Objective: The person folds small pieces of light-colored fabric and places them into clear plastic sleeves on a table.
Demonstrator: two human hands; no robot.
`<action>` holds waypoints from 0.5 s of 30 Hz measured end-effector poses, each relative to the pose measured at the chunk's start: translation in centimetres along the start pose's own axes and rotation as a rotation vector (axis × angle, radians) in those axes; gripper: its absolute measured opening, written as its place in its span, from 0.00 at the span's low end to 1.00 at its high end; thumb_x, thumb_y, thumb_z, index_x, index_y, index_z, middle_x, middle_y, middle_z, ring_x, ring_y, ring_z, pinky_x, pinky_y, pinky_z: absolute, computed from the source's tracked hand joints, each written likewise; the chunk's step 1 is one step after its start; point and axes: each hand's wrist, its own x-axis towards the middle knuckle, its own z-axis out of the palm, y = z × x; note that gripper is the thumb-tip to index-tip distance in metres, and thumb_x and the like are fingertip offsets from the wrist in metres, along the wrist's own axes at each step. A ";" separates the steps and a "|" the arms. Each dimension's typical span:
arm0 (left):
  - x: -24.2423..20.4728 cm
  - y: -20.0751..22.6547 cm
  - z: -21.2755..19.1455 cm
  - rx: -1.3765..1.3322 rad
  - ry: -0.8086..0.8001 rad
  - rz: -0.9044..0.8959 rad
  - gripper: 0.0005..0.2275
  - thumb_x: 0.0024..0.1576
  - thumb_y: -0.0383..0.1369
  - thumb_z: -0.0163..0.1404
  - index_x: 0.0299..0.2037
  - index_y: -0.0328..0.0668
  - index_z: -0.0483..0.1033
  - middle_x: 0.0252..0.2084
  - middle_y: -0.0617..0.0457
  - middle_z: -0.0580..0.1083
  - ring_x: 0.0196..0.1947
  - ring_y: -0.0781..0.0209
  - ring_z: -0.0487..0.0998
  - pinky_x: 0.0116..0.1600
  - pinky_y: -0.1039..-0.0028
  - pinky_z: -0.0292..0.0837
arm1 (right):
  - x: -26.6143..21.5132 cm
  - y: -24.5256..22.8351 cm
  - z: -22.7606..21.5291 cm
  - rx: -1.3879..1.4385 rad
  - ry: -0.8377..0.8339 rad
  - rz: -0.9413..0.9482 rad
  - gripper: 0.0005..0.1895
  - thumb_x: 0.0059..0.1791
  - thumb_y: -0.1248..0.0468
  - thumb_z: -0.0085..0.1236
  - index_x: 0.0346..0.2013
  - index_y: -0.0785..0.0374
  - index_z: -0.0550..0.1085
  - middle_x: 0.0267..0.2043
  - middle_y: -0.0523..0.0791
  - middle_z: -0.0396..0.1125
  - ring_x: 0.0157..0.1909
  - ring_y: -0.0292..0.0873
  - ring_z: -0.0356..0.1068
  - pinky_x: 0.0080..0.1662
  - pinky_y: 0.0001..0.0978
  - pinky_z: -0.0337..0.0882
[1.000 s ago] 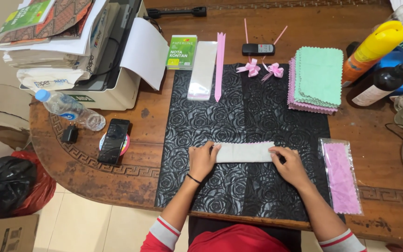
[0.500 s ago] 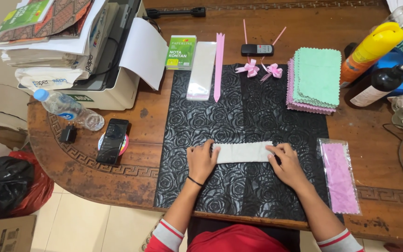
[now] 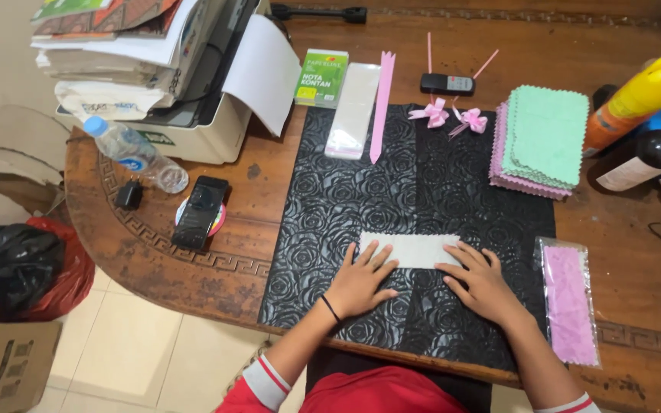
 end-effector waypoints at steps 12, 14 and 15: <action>11.1 -15.9 -6.6 0.031 0.437 -0.171 0.11 0.61 0.39 0.49 0.52 0.57 0.78 0.42 0.60 0.80 0.45 0.57 0.81 0.50 0.61 0.73 | 0.1 -0.5 -2.2 0.038 -0.199 -0.019 0.18 0.52 0.54 0.53 0.57 0.46 0.74 0.74 0.42 0.56 0.77 0.49 0.49 0.70 0.60 0.51; 14.2 -18.5 -5.5 0.084 0.535 -0.125 0.12 0.61 0.36 0.48 0.52 0.49 0.77 0.50 0.52 0.77 0.50 0.50 0.78 0.52 0.56 0.71 | 0.0 1.1 -0.2 0.084 -0.127 -0.071 0.18 0.51 0.54 0.54 0.56 0.45 0.75 0.74 0.41 0.55 0.77 0.47 0.49 0.69 0.56 0.48; 15.8 -19.8 -4.9 0.131 0.627 -0.088 0.13 0.61 0.33 0.46 0.53 0.40 0.76 0.58 0.43 0.75 0.56 0.43 0.75 0.53 0.51 0.70 | 0.0 2.0 0.8 0.132 -0.065 -0.127 0.17 0.50 0.54 0.55 0.54 0.45 0.75 0.74 0.39 0.55 0.77 0.46 0.48 0.68 0.53 0.46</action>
